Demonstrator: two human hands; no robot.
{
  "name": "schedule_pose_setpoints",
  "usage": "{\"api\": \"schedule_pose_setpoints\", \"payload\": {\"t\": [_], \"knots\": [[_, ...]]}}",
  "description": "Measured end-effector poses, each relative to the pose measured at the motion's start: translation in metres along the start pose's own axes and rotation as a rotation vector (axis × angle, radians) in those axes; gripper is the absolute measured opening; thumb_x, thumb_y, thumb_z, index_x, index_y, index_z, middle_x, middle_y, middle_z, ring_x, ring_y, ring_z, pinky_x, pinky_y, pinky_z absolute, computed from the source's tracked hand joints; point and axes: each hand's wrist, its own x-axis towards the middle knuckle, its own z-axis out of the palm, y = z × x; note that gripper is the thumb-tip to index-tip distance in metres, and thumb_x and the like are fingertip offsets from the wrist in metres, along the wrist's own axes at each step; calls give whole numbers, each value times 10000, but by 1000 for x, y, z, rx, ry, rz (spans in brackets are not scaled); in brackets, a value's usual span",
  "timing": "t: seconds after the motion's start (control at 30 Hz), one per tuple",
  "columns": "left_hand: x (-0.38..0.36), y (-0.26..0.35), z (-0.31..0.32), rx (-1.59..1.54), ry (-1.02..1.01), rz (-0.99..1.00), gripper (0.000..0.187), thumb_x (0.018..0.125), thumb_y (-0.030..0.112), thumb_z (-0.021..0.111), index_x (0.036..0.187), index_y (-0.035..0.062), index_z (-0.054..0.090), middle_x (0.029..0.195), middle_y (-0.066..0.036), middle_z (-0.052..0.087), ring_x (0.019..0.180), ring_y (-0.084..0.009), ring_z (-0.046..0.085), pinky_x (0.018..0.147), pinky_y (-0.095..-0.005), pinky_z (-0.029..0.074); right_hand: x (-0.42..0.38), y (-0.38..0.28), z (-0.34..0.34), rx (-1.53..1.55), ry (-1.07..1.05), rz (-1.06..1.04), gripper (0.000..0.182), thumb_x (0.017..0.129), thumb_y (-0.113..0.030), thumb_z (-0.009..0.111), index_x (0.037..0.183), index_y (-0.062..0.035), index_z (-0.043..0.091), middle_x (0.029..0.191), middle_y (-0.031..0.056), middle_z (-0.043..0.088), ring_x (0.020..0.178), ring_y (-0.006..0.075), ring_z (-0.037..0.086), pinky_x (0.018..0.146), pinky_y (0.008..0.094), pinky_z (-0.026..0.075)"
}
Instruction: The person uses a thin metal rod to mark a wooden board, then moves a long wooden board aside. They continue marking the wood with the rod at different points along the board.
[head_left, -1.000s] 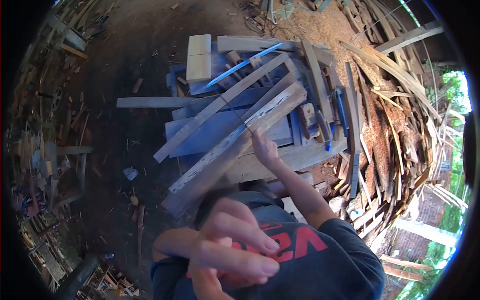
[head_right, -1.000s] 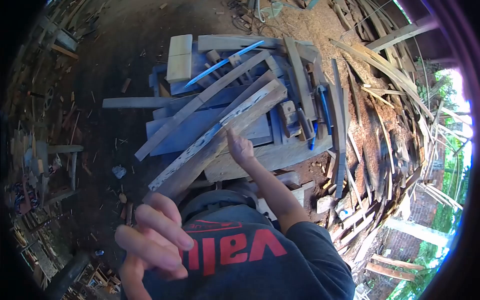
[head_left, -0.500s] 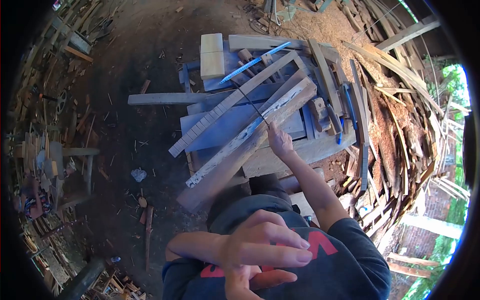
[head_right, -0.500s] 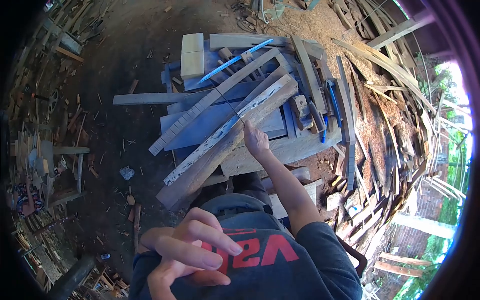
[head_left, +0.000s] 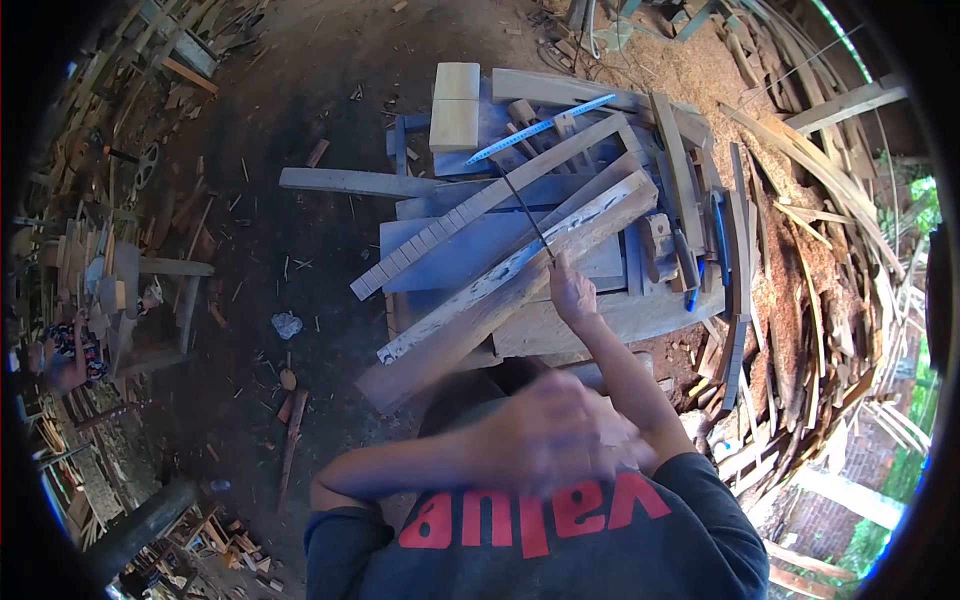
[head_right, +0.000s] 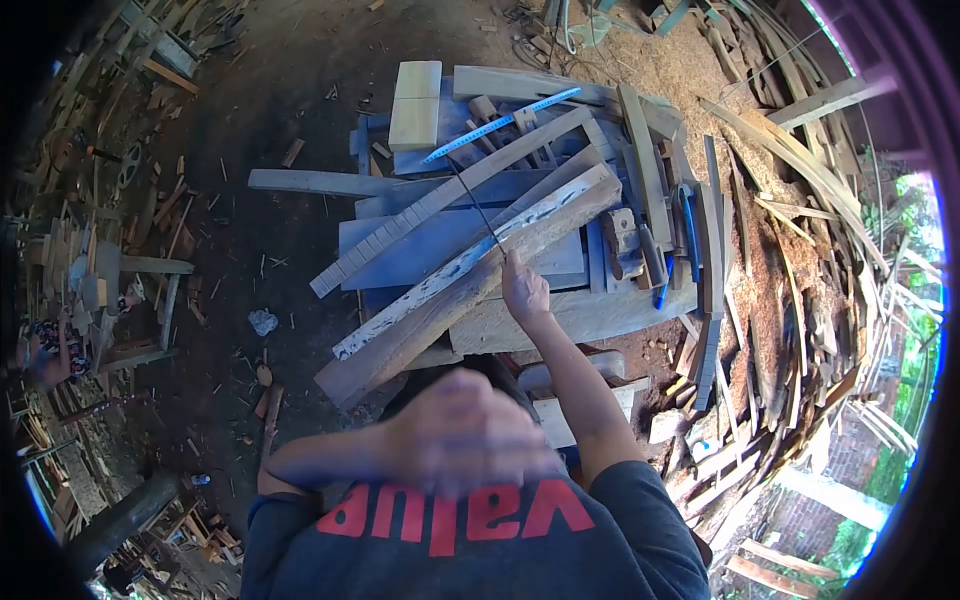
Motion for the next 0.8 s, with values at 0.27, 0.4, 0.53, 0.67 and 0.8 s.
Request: {"api": "schedule_pose_setpoints", "payload": {"t": [0.27,0.4,0.53,0.67,0.8], "knots": [[-101,-136,68,239,-15,-762,185,743,132,739,784,57,575,837,-96,591,773,-306,597,684,-405,463,2,11,11,299,30,-28,225,974,-271,456,1029,-53,448,815,263,641,775,481,606,669,565,456],[-103,-154,72,362,54,-868,189,751,132,732,782,50,565,827,-117,569,785,-321,588,694,-422,465,-6,8,-16,380,104,-78,216,981,-280,449,1001,-67,424,749,255,633,714,481,605,621,567,470],[-84,-185,74,528,74,-801,221,770,137,716,921,52,578,903,-126,549,855,-349,557,779,-440,454,-19,22,-23,334,92,-84,222,985,-291,441,998,-70,429,741,249,634,697,468,611,604,561,470],[-47,-203,81,710,-55,-945,373,783,184,713,1097,66,548,1029,-135,541,935,-344,551,824,-454,451,-33,36,-25,247,-14,-16,215,977,-272,435,1019,-61,443,754,251,636,733,463,621,648,566,469],[-31,-229,96,853,-269,-1079,419,802,208,674,1167,62,529,1107,-148,553,999,-338,566,838,-467,460,-38,40,-24,212,-69,-30,229,980,-291,414,1003,-63,429,749,251,638,742,467,623,663,573,467]]}}
